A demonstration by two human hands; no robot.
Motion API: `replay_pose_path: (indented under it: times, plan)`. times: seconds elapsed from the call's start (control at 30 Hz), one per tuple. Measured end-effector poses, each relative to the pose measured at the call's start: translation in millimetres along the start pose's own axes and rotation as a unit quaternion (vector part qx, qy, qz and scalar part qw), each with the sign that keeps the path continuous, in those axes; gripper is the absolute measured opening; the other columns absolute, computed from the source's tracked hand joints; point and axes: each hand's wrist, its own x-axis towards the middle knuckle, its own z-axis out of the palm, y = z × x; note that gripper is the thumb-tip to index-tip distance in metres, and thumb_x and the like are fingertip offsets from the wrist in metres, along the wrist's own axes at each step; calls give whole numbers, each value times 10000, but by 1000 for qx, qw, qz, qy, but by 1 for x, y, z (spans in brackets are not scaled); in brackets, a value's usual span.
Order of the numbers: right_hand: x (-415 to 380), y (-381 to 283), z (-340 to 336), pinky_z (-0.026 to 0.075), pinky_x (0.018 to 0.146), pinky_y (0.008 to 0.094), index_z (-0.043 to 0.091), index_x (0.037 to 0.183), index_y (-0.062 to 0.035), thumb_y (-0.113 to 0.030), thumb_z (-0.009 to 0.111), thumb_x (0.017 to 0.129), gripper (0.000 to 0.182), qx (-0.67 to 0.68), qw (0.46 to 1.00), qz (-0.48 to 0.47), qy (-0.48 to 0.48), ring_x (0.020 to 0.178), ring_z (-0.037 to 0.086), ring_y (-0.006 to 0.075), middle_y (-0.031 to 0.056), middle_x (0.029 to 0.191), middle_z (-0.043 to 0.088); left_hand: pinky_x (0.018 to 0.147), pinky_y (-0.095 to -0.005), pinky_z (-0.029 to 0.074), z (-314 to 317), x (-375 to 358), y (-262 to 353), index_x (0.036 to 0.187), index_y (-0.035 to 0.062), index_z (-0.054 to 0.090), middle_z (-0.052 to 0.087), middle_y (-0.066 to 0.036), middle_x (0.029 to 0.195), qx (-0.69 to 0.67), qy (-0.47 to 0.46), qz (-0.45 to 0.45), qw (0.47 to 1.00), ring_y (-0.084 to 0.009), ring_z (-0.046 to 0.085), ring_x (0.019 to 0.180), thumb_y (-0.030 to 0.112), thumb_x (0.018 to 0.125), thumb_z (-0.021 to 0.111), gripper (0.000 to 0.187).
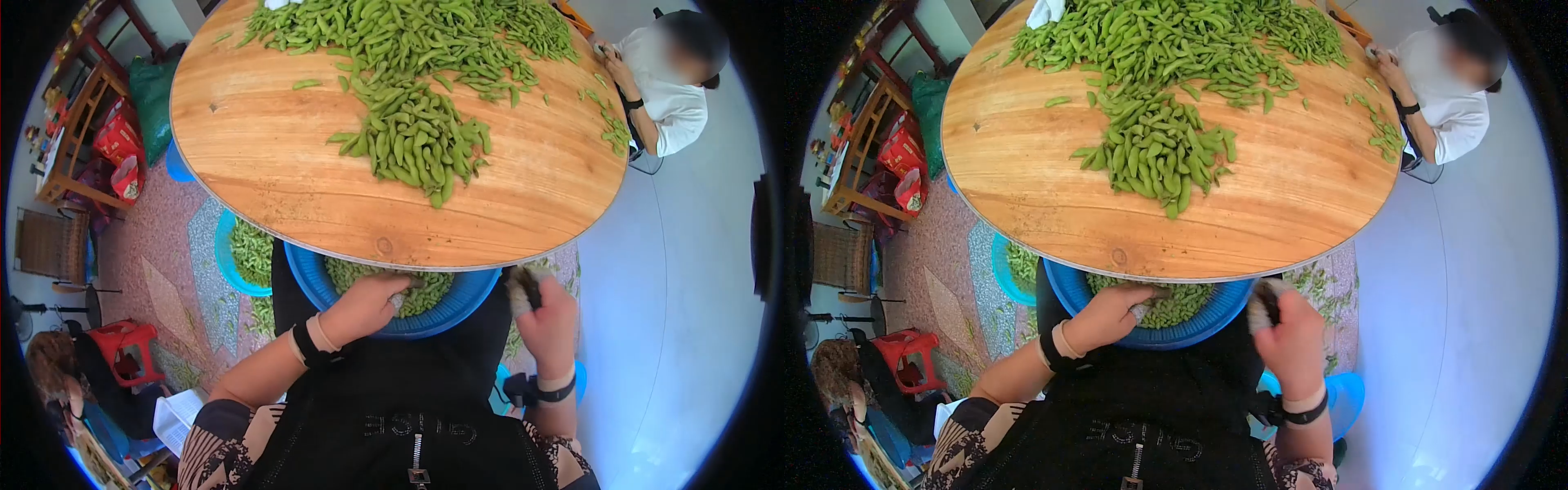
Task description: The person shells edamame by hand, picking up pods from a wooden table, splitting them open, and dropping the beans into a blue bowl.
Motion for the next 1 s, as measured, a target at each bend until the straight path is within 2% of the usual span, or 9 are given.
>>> replay_pose_path:
  times: [0.1, 0.33, 0.4, 0.47, 0.63, 0.73, 0.87, 0.93, 1.0]
  plan:
    - [40, -27, 32, 502, 611, 403, 614, 926, -32, -89, 664, 770, 174, 7, 991, -125, 46, 737, 631, 351, 171, 795, 635, 800, -404, 509, -12, -14, 0, 1108, 4, 591, 651, -194, 977, -13, 83, -39, 996, -335, 645, 891, -19, 779, 480, 348]
    - [97, -43, 82, 488, 599, 438, 548, 918, -31, -62, 641, 729, 212, -90, 989, -98, 59, 697, 614, 354, 167, 749, 613, 799, -374, 515, -67, -68, -6, 1208, -14, 503, 633, -206, 1022, 37, 306, -140, 941, -310, 647, 926, -60, 766, 477, 445]
    - [96, -36, 80, 491, 613, 433, 555, 954, -26, -68, 645, 740, 237, 5, 999, -47, 19, 708, 622, 346, 158, 779, 629, 839, -410, 497, -74, -79, -1, 1208, -16, 502, 618, -213, 1074, 399, 369, -131, 829, -338, 619, 969, -55, 766, 521, 445]
    - [91, -34, 64, 492, 621, 431, 557, 974, -25, -71, 647, 745, 250, 17, 1000, -18, 5, 711, 626, 340, 151, 794, 636, 856, -432, 478, -77, -84, 1, 1159, -21, 544, 625, -202, 1053, 411, 379, -127, 819, -365, 594, 987, -58, 756, 555, 405]
    - [74, -30, 34, 498, 627, 413, 569, 1043, -30, -72, 653, 763, 296, 17, 999, 28, -21, 713, 630, 326, 132, 814, 649, 782, -383, 497, -74, -57, 62, 1030, 14, 626, 628, -173, 987, 176, 257, -84, 947, -349, 612, 906, -8, 773, 588, 261]
    - [60, -31, 28, 500, 620, 396, 577, 1080, -46, -57, 660, 748, 342, 10, 994, -105, 10, 710, 627, 316, 123, 841, 650, 723, -369, 508, -64, -16, 97, 1067, 20, 613, 630, -165, 920, 138, 268, 61, 952, -341, 615, 844, 19, 776, 609, 291]
    - [39, -38, 12, 518, 652, 363, 594, 1099, -50, -69, 692, 713, 398, -59, 955, -280, -76, 774, 640, 307, 150, 969, 636, 681, -382, 501, -54, 13, 109, 1057, 18, 603, 622, -166, 850, 125, 255, 50, 958, -364, 607, 800, 20, 802, 580, 256]
    - [34, -34, 14, 523, 665, 366, 588, 1123, -35, -70, 685, 730, 406, -4, 938, -343, -58, 791, 638, 328, 160, 968, 629, 610, -347, 483, -51, 22, 89, 1019, 13, 596, 617, -109, 779, -27, 5, 35, 999, -282, 609, 705, 31, 845, 544, 183]
    - [28, -42, 15, 523, 679, 360, 567, 1157, -22, -58, 670, 748, 423, 14, 966, -252, -57, 800, 644, 323, 158, 965, 634, 593, -321, 471, -48, 20, 91, 1001, 12, 594, 609, -72, 762, -173, -18, -57, 983, -220, 592, 684, 32, 861, 524, 158]
